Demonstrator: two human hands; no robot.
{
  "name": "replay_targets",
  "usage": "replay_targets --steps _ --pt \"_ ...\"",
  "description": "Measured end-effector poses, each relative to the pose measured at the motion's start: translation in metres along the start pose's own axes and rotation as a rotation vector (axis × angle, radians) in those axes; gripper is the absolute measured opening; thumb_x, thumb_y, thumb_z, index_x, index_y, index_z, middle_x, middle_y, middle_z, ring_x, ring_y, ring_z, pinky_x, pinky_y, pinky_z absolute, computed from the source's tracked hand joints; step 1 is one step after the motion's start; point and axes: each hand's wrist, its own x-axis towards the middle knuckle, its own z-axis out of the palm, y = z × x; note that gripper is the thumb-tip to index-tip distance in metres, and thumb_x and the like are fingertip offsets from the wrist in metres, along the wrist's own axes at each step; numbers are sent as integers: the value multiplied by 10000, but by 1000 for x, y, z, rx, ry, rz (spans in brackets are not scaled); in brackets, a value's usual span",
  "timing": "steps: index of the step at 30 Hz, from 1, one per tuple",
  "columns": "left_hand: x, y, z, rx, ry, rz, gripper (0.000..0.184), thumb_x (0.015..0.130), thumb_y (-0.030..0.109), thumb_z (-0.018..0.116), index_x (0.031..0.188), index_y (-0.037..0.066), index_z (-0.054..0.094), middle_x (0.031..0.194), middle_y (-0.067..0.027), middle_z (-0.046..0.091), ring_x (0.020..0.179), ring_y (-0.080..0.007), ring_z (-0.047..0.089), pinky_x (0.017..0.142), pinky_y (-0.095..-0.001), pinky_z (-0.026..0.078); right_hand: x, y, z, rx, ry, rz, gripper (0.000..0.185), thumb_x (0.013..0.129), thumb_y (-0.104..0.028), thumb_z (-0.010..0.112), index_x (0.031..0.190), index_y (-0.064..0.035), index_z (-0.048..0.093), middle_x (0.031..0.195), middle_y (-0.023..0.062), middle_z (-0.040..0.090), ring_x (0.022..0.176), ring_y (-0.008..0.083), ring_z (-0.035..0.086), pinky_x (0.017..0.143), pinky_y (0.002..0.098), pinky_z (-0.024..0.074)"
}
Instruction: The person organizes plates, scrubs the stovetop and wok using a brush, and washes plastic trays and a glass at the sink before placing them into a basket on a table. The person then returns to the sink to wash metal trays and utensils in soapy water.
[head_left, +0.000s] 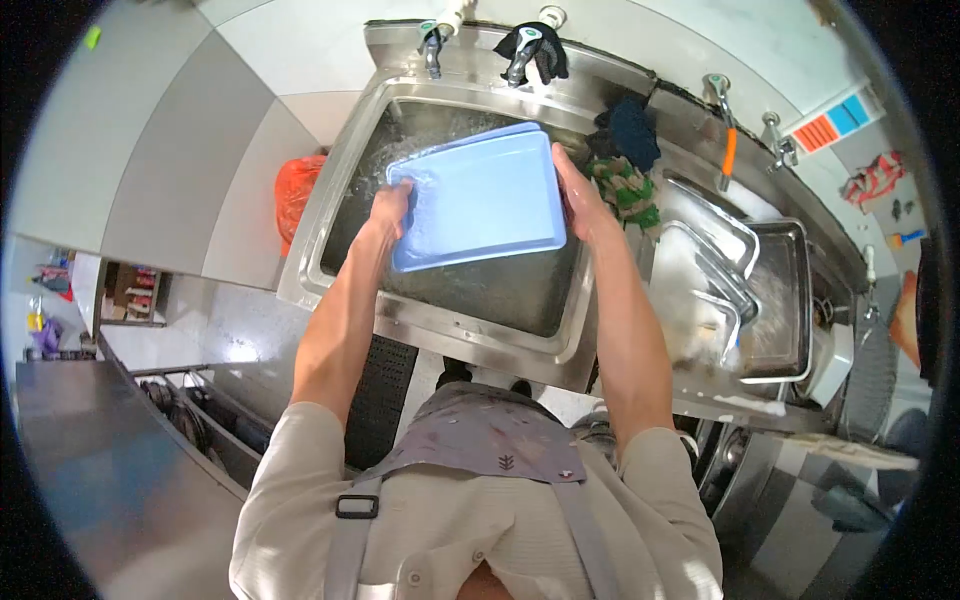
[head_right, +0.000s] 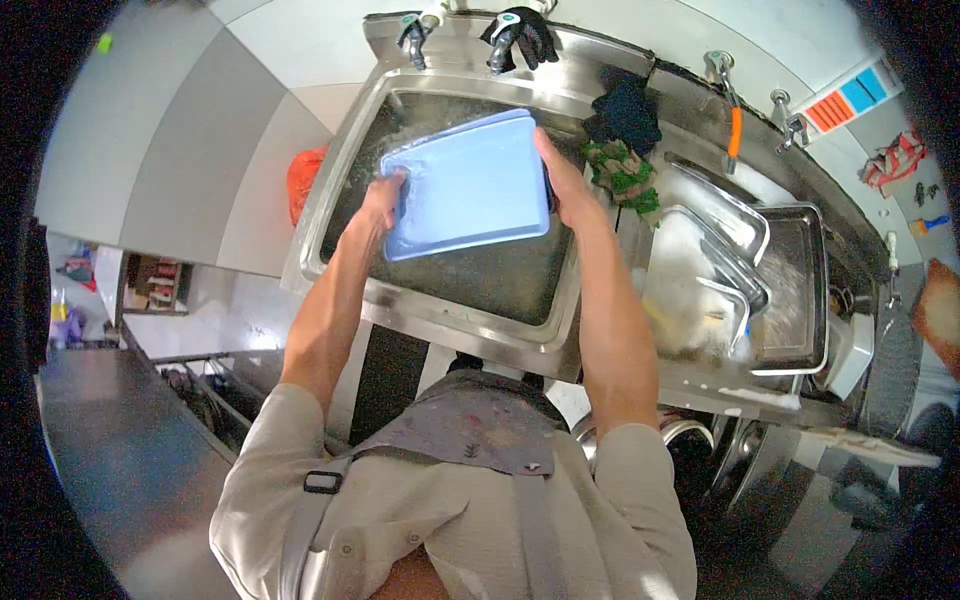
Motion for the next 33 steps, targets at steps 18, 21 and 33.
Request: replay_targets --steps 18,21,33 --pt "-174 184 9 493 234 790 387 902 398 646 1124 82 672 854 -102 698 799 -190 649 760 -329 508 39 74 44 774 -67 -163 579 897 -296 693 1346 -11 466 1332 121 548 1233 276 509 1058 436 387" --pt "-188 199 -5 553 -45 883 414 878 311 689 1225 97 616 958 -94 700 851 -181 653 792 -330 517 47 69 55 840 -93 -243 603 885 -342 697 1346 -27 469 1350 102 539 1264 271 481 1099 426 341" --pt "-177 232 -100 797 37 751 343 850 332 705 1041 50 660 828 -132 707 752 -255 690 725 -374 529 50 66 140 659 -126 -362 573 924 -368 624 1368 -53 445 1324 107 541 1211 264 521 1039 439 393"
